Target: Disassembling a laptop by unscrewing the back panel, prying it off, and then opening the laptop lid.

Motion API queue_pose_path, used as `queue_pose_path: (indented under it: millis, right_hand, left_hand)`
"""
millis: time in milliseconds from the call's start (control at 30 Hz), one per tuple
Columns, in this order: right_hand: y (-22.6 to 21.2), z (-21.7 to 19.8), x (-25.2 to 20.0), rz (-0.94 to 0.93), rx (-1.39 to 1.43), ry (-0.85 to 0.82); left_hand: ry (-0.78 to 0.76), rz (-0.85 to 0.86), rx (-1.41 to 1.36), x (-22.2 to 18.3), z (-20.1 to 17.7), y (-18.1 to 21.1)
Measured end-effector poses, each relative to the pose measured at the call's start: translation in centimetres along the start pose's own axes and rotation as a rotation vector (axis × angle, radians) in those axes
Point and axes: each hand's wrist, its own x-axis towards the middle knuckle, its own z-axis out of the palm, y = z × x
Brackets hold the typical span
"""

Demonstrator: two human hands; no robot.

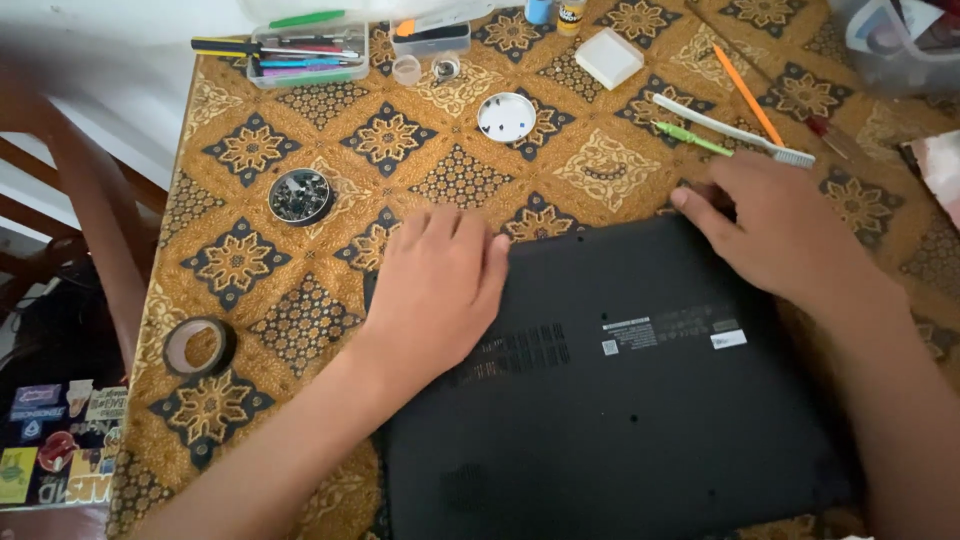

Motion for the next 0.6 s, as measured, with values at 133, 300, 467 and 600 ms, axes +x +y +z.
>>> queue_pose_path:
  millis: [133, 300, 467, 600]
  right_hand:
    - [-1.0, -0.1, 0.1, 0.026, -0.045, -0.026]
    - [-1.8, -0.3, 0.1, 0.112, 0.043, 0.007]
    - [-1.2, 0.5, 0.6, 0.125, -0.044, -0.002]
    - [-0.7, 1.4, 0.7, 0.116, -0.120, 0.034]
  left_hand:
    - [0.103, 0.019, 0.113, -1.7, 0.6, -0.7]
    - [0.182, 0.002, 0.192, -2.6, 0.4, -1.4]
    - [0.178, -0.037, 0.190, -2.6, 0.4, -3.0]
    - [0.139, -0.030, 0.135, -2.3, 0.7, -3.6]
